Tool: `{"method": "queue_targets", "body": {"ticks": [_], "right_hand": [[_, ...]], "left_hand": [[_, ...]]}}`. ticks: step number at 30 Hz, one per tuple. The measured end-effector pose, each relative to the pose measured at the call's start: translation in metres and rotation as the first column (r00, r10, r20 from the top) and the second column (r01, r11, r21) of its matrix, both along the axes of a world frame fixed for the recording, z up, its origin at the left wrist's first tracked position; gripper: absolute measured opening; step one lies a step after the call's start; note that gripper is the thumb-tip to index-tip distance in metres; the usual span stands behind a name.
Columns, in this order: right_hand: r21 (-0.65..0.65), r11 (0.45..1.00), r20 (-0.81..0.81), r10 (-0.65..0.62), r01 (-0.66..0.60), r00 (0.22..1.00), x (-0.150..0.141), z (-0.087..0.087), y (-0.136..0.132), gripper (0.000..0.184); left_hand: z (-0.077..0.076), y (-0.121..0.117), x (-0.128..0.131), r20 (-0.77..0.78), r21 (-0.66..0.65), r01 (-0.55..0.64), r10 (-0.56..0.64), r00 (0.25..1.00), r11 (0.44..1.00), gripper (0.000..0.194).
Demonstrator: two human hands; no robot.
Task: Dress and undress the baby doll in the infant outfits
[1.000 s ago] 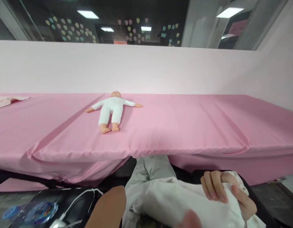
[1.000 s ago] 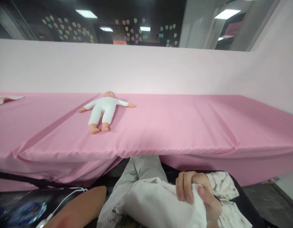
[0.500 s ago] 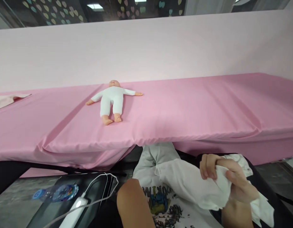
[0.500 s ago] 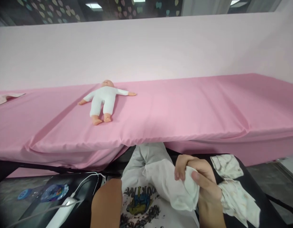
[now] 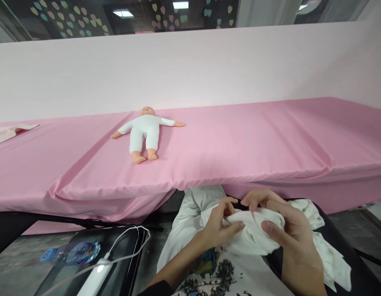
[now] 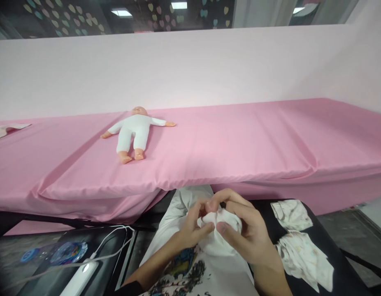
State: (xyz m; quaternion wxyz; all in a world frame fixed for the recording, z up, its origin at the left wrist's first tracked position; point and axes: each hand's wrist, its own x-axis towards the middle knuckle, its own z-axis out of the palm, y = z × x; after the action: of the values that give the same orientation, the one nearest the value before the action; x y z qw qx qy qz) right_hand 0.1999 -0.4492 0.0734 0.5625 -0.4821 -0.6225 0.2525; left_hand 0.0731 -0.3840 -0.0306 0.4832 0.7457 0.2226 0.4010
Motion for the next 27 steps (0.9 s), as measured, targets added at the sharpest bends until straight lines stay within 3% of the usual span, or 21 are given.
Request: {"method": "queue_targets", "body": {"ticks": [2,4,6,8,11,13,14,16,17,18,19,20,21,22,23,24,25,26,27], "right_hand": [[0.079,0.996,0.196,-0.053,0.038,0.979,0.012,0.0,0.005,0.014],[0.213,0.957,0.306,-0.256,0.196,0.917,0.023,-0.005,0.009,0.012],[0.368,0.845,0.324,-0.509,0.389,0.798,0.031,-0.013,0.012,0.009],[0.479,0.738,0.34,-0.655,0.475,0.675,0.036,-0.023,0.016,0.01],[0.546,0.703,0.402,-0.696,0.455,0.595,0.041,-0.036,0.023,0.006],[0.542,0.723,0.424,-0.676,0.429,0.603,0.04,-0.044,0.029,0.005],[0.528,0.739,0.423,-0.657,0.419,0.624,0.039,-0.048,0.031,0.006],[0.473,0.788,0.374,-0.585,0.394,0.72,0.035,-0.053,0.034,0.006],[0.433,0.819,0.314,-0.529,0.376,0.789,0.032,-0.055,0.034,0.005],[0.372,0.863,0.244,-0.446,0.341,0.861,0.03,-0.055,0.032,0.004],[0.283,0.921,0.178,-0.323,0.266,0.93,0.027,-0.053,0.03,0.002],[0.174,0.976,0.124,-0.157,0.134,0.98,0.026,-0.05,0.026,0.004],[0.047,0.998,0.093,0.035,-0.039,0.995,0.024,-0.047,0.022,0.01],[-0.092,0.969,0.095,0.239,-0.231,0.966,0.023,-0.043,0.018,0.015],[-0.231,0.887,0.118,0.433,-0.399,0.894,0.021,-0.039,0.015,0.018],[-0.353,0.78,0.151,0.592,-0.516,0.792,0.02,-0.037,0.012,0.017],[-0.45,0.685,0.185,0.7,-0.574,0.69,0.018,-0.035,0.011,0.017],[-0.519,0.62,0.214,0.761,-0.588,0.613,0.015,-0.035,0.01,0.02],[-0.565,0.583,0.227,0.79,-0.583,0.57,0.012,-0.037,0.011,0.027]], "left_hand": [[0.002,0.004,-0.012,-0.17,0.064,0.041,-0.03,0.985,0.997,0.025],[0.001,0.01,-0.027,-0.307,0.17,-0.003,0.056,0.95,0.985,0.018],[-0.002,0.017,-0.045,-0.396,0.256,-0.093,0.192,0.898,0.962,0.017],[-0.007,0.025,-0.061,-0.452,0.306,-0.174,0.304,0.839,0.936,0.016],[-0.008,0.033,-0.079,-0.471,0.362,-0.263,0.419,0.776,0.894,0.013],[-0.004,0.033,-0.088,-0.379,0.426,-0.397,0.559,0.738,0.813,0.011],[0.0,0.031,-0.093,-0.305,0.454,-0.485,0.642,0.704,0.747,0.01],[0.011,0.026,-0.102,-0.183,0.463,-0.609,0.741,0.646,0.645,0.014],[0.018,0.023,-0.108,-0.175,0.438,-0.608,0.726,0.665,0.663,0.018],[0.024,0.02,-0.113,-0.213,0.391,-0.532,0.636,0.742,0.751,0.021],[0.031,0.017,-0.118,-0.288,0.312,-0.349,0.438,0.851,0.884,0.022],[0.037,0.015,-0.122,-0.366,0.185,-0.063,0.128,0.922,0.981,0.019],[0.042,0.014,-0.123,-0.406,0.022,0.251,-0.221,0.887,0.968,0.016],[0.045,0.014,-0.123,-0.387,-0.12,0.466,-0.473,0.791,0.877,0.018],[0.045,0.013,-0.12,-0.347,-0.206,0.545,-0.581,0.736,0.813,0.021],[0.044,0.013,-0.114,-0.322,-0.244,0.509,-0.564,0.76,0.825,0.023],[0.04,0.013,-0.107,-0.322,-0.24,0.393,-0.455,0.83,0.888,0.026],[0.035,0.012,-0.099,-0.338,-0.219,0.272,-0.334,0.88,0.937,0.03],[0.029,0.012,-0.091,-0.364,-0.205,0.225,-0.287,0.886,0.953,0.037]]}}
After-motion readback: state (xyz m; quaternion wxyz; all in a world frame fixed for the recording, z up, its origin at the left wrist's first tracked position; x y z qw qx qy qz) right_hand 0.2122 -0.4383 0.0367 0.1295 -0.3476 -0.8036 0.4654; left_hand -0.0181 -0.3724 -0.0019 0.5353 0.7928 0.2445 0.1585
